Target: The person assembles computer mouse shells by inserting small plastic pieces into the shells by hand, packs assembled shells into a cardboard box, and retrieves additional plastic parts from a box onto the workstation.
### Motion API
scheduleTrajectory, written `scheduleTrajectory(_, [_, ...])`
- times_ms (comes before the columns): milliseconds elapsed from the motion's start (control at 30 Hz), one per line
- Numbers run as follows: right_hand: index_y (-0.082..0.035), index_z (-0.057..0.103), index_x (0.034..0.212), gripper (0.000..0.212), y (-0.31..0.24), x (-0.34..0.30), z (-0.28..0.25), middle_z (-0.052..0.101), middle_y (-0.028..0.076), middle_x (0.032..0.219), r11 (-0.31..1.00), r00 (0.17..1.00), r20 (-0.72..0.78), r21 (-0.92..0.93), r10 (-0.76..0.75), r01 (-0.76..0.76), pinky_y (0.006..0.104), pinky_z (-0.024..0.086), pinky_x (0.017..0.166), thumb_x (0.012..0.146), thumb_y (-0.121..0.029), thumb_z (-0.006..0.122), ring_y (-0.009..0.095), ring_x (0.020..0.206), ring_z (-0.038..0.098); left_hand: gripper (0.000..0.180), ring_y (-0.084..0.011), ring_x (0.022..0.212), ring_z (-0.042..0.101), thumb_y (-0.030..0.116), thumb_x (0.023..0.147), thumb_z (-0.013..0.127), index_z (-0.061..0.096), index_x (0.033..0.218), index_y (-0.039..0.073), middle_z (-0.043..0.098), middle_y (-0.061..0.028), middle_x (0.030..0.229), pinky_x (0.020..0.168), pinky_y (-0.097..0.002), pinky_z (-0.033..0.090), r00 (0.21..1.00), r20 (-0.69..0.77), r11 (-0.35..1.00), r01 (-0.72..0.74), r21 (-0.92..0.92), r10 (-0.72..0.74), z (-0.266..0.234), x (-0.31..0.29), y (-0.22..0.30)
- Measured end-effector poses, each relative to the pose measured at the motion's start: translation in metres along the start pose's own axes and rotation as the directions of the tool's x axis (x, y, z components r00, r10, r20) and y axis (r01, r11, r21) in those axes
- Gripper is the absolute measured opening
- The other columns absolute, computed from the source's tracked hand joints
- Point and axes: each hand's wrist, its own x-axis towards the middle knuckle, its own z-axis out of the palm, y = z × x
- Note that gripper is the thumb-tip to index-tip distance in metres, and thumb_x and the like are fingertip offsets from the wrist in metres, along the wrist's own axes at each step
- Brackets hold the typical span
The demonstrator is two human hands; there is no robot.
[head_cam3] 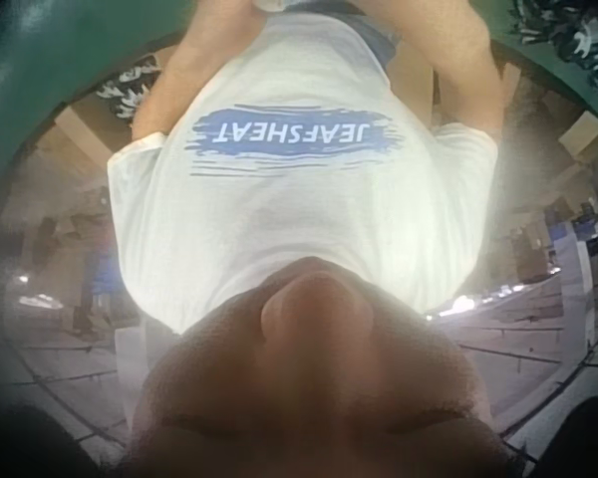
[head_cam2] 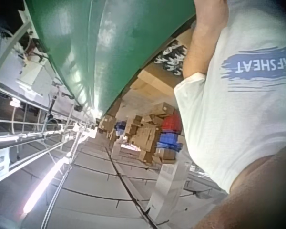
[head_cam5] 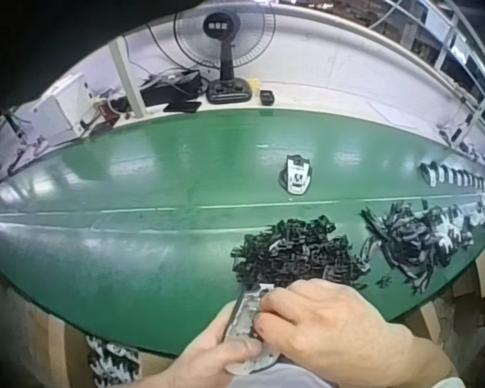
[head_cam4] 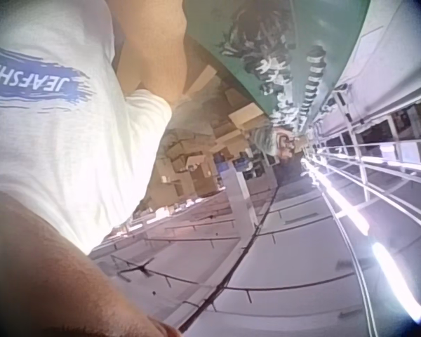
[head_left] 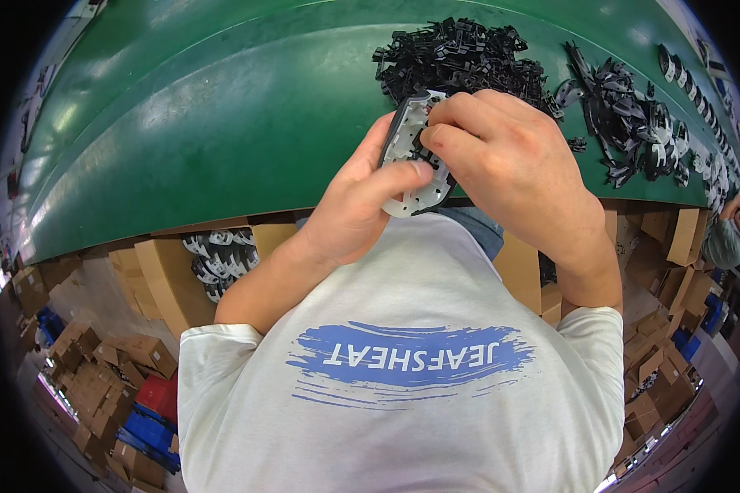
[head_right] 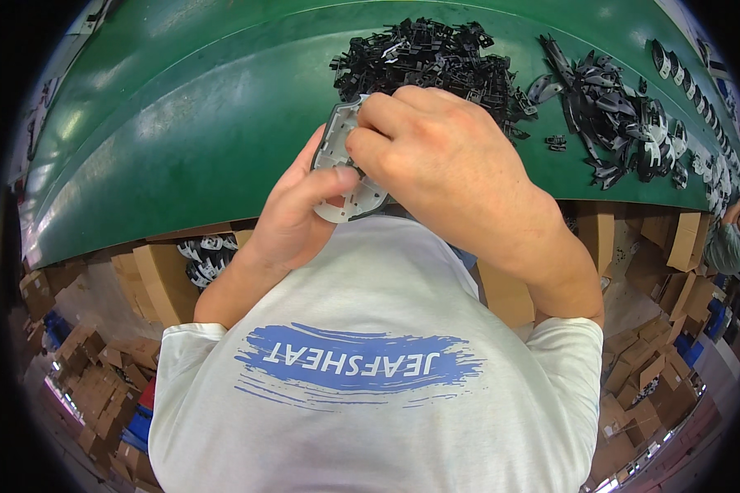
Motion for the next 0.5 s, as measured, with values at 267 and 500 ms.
scheduleTrajectory(267, [-0.005,0.068,0.089,0.013,-0.006,-0.013,0.009,0.068,0.006,0.097,0.988,0.995,-0.057,0.135,0.081,-0.073,0.0369,0.057,0.076,0.077,-0.007,0.074,0.025,0.085,0.069,0.056,-0.0124,0.116,0.061,-0.002,0.095,0.058,0.047,0.151,0.002,0.063,-0.0058,0.129,0.1,-0.0302,0.052,0.991,-0.048,0.969,-0.112,0.22,0.125,-0.011,0.003,-0.015])
scheduleTrajectory(500, [-0.006,0.07,0.093,0.019,-0.006,-0.02,0.024,0.07,0.005,0.094,0.999,0.99,-0.136,0.032,0.027,-0.023,0.039,0.056,0.081,0.074,-0.004,0.075,0.026,0.084,0.068,0.055,-0.0123,0.117,0.061,-0.003,0.095,0.059,0.049,0.149,0.0,0.064,-0.0062,0.128,0.102,-0.0308,0.052,0.977,-0.016,0.908,-0.192,0.373,0.213,-0.005,0.001,-0.017])
